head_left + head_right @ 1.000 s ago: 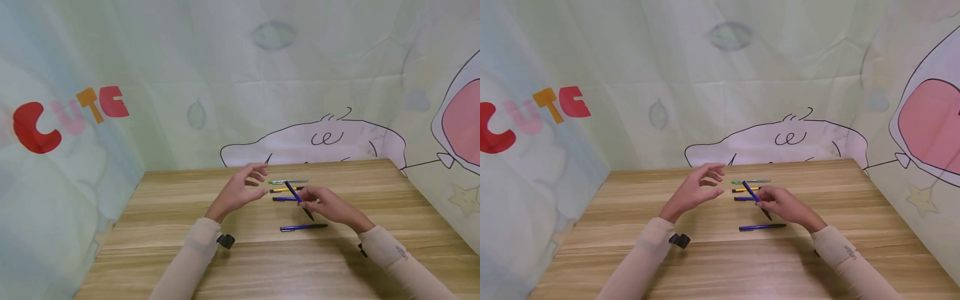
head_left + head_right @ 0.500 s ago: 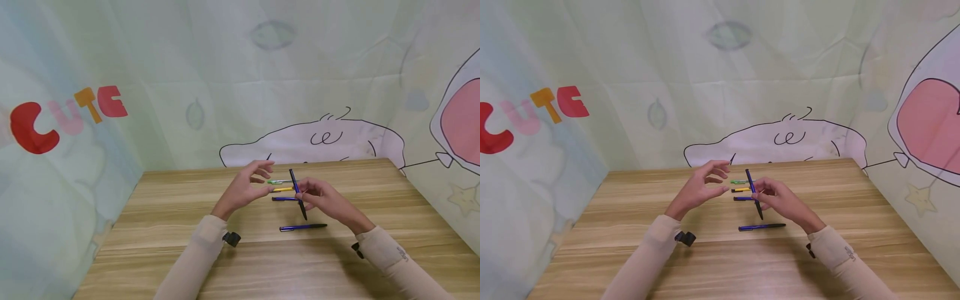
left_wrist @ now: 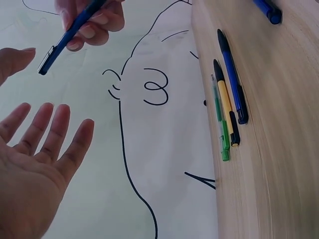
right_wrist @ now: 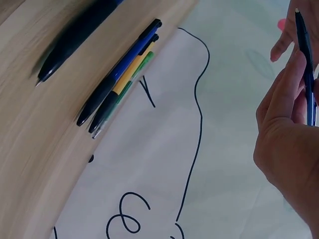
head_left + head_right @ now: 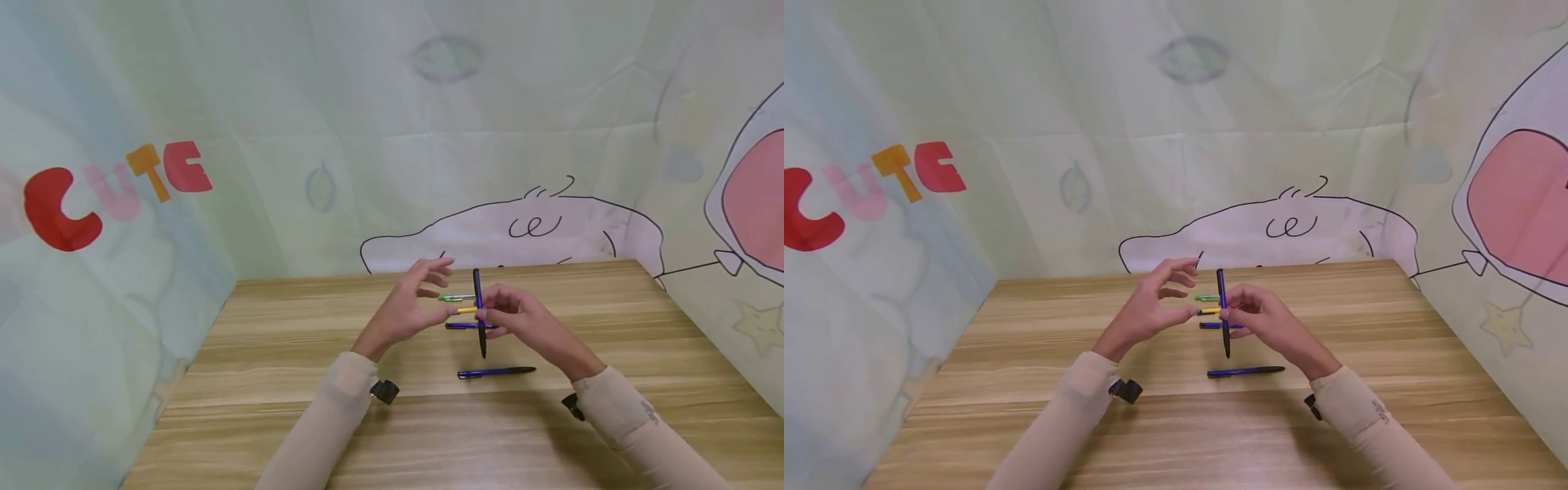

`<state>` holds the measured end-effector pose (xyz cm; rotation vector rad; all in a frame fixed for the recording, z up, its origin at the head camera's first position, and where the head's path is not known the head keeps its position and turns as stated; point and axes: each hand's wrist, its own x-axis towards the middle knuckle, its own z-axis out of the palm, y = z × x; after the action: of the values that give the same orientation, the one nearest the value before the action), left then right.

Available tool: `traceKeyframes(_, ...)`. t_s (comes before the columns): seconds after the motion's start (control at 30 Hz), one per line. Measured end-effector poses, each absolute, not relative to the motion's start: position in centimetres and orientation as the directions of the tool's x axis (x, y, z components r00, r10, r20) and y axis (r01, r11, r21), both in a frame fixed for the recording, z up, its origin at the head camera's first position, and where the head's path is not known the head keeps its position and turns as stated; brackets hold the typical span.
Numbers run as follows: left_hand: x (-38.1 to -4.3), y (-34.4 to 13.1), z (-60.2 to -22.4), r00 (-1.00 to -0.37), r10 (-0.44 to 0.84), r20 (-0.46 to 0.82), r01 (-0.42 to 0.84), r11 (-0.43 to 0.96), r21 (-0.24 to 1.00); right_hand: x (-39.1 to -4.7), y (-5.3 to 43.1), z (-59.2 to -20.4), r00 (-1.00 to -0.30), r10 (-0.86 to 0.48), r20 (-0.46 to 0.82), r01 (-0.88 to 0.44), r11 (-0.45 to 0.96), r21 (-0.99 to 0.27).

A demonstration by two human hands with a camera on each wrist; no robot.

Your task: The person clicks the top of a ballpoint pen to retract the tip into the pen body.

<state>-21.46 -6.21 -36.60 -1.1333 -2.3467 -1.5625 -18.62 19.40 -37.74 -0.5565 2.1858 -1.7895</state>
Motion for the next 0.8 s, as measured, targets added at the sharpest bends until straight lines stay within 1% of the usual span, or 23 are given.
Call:
traceKeyframes(0.23,-21.1,-5.6,-36.4,-0.69,0.555,0.465,0.654,0.202,0.729,-18.7,18.8,-37.2,-0.902,-0.43,0.02,-0.094,0.153,-0.984)
traceKeyframes(0.4,-21.0,-5.2,-36.3,-0.681,0.574,0.453,0.654,0.2,0.73,-18.9,18.2,-37.0,-0.902,-0.432,0.006,-0.07,0.131,-0.989)
traceKeyframes(0.8,-20.9,-4.8,-36.6,-0.695,0.587,0.415,0.63,0.22,0.745,-19.0,17.2,-36.8,-0.892,-0.451,0.029,-0.061,0.057,-0.997)
